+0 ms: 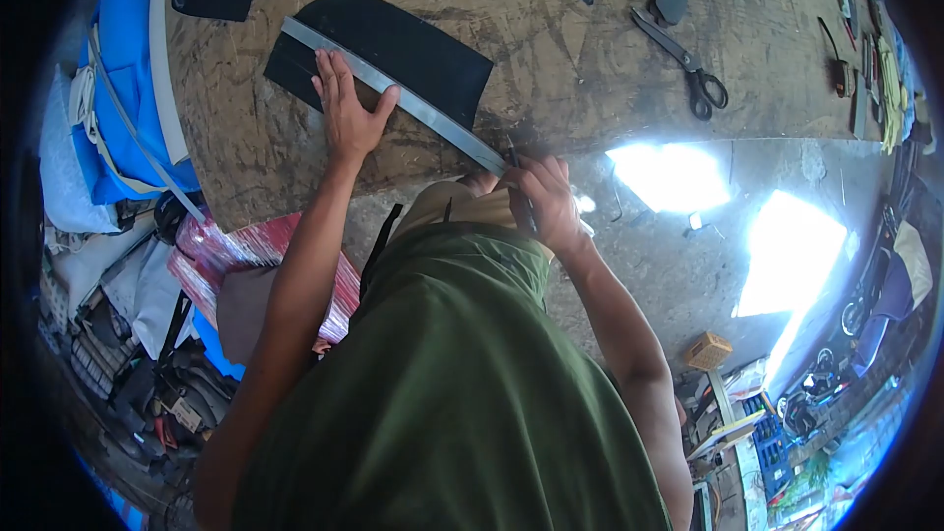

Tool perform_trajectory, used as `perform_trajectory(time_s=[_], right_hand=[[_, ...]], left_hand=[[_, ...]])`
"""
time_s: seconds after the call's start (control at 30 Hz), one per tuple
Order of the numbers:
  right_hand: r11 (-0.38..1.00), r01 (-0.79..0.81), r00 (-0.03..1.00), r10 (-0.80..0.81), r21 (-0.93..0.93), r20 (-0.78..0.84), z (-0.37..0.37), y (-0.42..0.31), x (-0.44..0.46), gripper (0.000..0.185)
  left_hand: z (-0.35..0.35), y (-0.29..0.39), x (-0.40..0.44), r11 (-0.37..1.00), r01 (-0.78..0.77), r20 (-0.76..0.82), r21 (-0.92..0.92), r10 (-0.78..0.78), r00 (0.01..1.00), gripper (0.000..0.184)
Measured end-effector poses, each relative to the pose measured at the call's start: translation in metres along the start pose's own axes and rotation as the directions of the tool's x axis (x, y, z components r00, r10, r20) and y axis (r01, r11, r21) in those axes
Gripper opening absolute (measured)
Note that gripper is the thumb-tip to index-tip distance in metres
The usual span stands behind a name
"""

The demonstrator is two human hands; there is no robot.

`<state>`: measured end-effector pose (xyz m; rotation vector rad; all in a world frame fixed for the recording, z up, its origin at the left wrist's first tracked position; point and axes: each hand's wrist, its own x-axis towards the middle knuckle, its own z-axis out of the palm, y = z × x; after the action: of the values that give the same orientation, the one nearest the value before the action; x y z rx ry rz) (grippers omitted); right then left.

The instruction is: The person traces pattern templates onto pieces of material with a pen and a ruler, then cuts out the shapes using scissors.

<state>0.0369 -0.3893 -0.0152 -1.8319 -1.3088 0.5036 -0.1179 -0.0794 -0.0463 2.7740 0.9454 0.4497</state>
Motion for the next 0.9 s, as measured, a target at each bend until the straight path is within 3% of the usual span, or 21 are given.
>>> perform_trajectory(time_s=[0.2, 0.27, 0.33, 0.37, 0.47, 0.57, 0.9], right_hand=[[0.999, -0.04, 0.999, 0.04, 0.016, -0.019, -0.003, -0.021, 0.032, 0.032], [0.907, -0.18, 0.958, 0.25, 0.382, -0.142, 0.006, -0.032, 0.075, 0.027], [0.862, -0.174, 0.976, 0.214, 0.475, -0.03, 0.022, -0.025, 0.128, 0.023], [0.898, -0.099, 0.992, 0.126, 0.428, -0.034, 0.028, -0.023, 0.154, 0.019], [0.919, -0.074, 0.995, 0.097, 0.387, -0.039, 0.052, -0.019, 0.206, 0.015], [0.954, -0.095, 0.995, 0.083, 0.285, 0.054, 0.065, -0.016, 0.233, 0.018], [0.998, 0.012, 0.975, -0.026, 0.064, 0.22, 0.02, -0.015, 0.187, 0.009]], left_hand=[[-0.002, -0.003, 0.0, 1.0, 0.007, -0.025, -0.006, -0.007, 1.0, 0.11], [0.0, 0.0, 0.001, 1.0, 0.008, -0.036, -0.024, -0.008, 0.999, 0.111], [0.001, 0.002, 0.001, 0.999, 0.016, -0.039, -0.031, -0.017, 0.999, 0.111], [0.0, 0.001, 0.001, 0.999, 0.019, -0.034, -0.035, -0.02, 0.999, 0.112], [-0.002, -0.002, 0.001, 0.999, 0.033, -0.028, -0.042, -0.034, 0.999, 0.113], [0.0, -0.003, 0.001, 0.999, 0.024, -0.038, -0.049, -0.025, 0.999, 0.114], [0.001, -0.004, 0.001, 1.0, 0.021, -0.035, -0.003, -0.021, 0.999, 0.116]])
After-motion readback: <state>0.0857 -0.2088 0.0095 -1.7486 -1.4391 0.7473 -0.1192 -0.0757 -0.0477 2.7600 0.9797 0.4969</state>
